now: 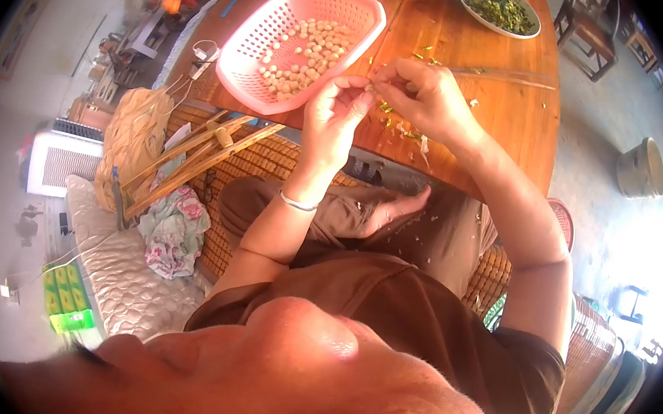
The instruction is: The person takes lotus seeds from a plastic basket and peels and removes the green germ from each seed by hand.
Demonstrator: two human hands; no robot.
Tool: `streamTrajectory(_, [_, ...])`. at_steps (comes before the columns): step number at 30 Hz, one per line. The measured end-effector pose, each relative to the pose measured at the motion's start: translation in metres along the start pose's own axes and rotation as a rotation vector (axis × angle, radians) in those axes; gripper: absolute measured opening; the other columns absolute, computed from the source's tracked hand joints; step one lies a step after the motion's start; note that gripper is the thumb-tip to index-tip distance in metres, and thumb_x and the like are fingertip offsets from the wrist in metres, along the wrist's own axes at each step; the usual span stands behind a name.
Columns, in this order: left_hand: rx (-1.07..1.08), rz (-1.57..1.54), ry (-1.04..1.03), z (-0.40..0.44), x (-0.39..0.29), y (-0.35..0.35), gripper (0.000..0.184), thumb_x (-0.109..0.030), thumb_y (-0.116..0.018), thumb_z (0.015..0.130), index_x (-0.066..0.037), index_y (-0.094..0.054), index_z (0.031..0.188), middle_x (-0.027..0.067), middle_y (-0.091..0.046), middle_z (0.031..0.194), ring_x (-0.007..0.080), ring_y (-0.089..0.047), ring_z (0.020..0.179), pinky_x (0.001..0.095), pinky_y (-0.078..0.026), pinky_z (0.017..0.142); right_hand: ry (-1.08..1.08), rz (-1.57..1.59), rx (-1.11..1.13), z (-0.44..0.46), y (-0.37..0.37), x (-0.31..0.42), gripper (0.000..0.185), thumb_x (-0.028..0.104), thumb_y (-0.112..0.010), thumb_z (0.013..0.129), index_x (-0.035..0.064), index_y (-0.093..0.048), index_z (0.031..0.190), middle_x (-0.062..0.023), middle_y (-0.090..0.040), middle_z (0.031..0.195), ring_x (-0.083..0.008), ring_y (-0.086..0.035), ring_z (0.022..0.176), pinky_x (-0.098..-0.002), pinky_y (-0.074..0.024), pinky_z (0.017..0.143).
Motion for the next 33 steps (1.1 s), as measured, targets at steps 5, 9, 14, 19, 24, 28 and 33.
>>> streamTrajectory(5, [-0.053,0.067,0.043,-0.002,0.007,0.008,0.015,0.0,-0.064,0.09,0.001,-0.058,0.104,0.0039,-0.064,0.091,0.0077,-0.06,0.082,0.0206,-0.05,0.074,0.007,-0.05,0.051,-0.001,-0.006,0.0,0.016,0.005,-0.068,0.085,0.0014,-0.066,0.101,-0.0057,-0.069,0.081,-0.006,-0.061,0.067,-0.0249,-0.0501,0.059])
streamTrajectory(9, [-0.046,0.103,-0.017,-0.004,0.004,0.009,0.012,-0.001,-0.065,0.089,0.001,-0.061,0.1,0.0038,-0.065,0.093,0.0072,-0.06,0.082,0.0205,-0.05,0.074,-0.027,0.123,0.082,-0.002,-0.012,-0.004,0.019,0.0,-0.064,0.086,0.0,-0.065,0.105,-0.0068,-0.071,0.087,-0.0073,-0.064,0.071,-0.0246,-0.0514,0.062])
streamTrajectory(14, [-0.054,0.157,0.012,-0.009,0.002,0.018,0.011,0.0,-0.066,0.088,0.001,-0.064,0.099,0.0022,-0.065,0.089,0.005,-0.059,0.078,0.0192,-0.049,0.07,-0.112,0.133,0.117,-0.004,-0.019,-0.015,0.017,-0.001,-0.061,0.088,-0.0022,-0.064,0.105,-0.0094,-0.072,0.088,-0.0084,-0.066,0.077,-0.0243,-0.0525,0.065])
streamTrajectory(19, [-0.058,0.025,0.031,-0.011,0.005,0.014,0.009,0.001,-0.064,0.089,0.001,-0.062,0.098,0.0061,-0.068,0.095,0.008,-0.063,0.083,0.0198,-0.05,0.073,-0.077,0.017,0.101,-0.006,-0.013,-0.006,0.014,0.003,-0.063,0.088,-0.0002,-0.064,0.102,-0.0028,-0.065,0.08,-0.0046,-0.059,0.071,-0.0211,-0.0469,0.062])
streamTrajectory(24, [-0.058,0.042,-0.004,-0.012,-0.002,0.013,0.009,0.0,-0.064,0.09,0.0,-0.061,0.099,0.0048,-0.067,0.094,0.0064,-0.061,0.083,0.0191,-0.05,0.073,-0.188,0.035,0.171,-0.006,-0.017,-0.011,0.014,0.003,-0.064,0.088,-0.0005,-0.064,0.102,-0.0037,-0.066,0.083,-0.0055,-0.06,0.073,-0.0215,-0.0484,0.064])
streamTrajectory(28, [-0.071,0.143,-0.052,-0.013,-0.006,0.012,0.007,0.0,-0.065,0.089,0.0,-0.062,0.095,0.0034,-0.067,0.092,0.0045,-0.059,0.077,0.0177,-0.048,0.066,-0.047,0.052,0.086,-0.005,-0.016,-0.008,0.011,0.007,-0.067,0.086,0.0027,-0.064,0.096,-0.0043,-0.068,0.073,-0.0055,-0.061,0.062,-0.0235,-0.0477,0.057])
streamTrajectory(33, [-0.09,0.321,-0.146,-0.014,-0.013,0.011,0.005,0.0,-0.066,0.088,-0.001,-0.063,0.091,0.0032,-0.067,0.09,0.0036,-0.058,0.072,0.0174,-0.047,0.061,-0.075,-0.02,0.099,-0.006,-0.016,-0.011,0.012,0.009,-0.069,0.085,0.0035,-0.064,0.094,-0.0042,-0.065,0.068,-0.0073,-0.057,0.057,-0.0246,-0.0461,0.054])
Point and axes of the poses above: each hand's wrist, its own z-axis towards the middle knuckle, its own y-axis out of the back of the hand, x = y × z, the point moved 8 cm from there along z, towards the middle knuckle
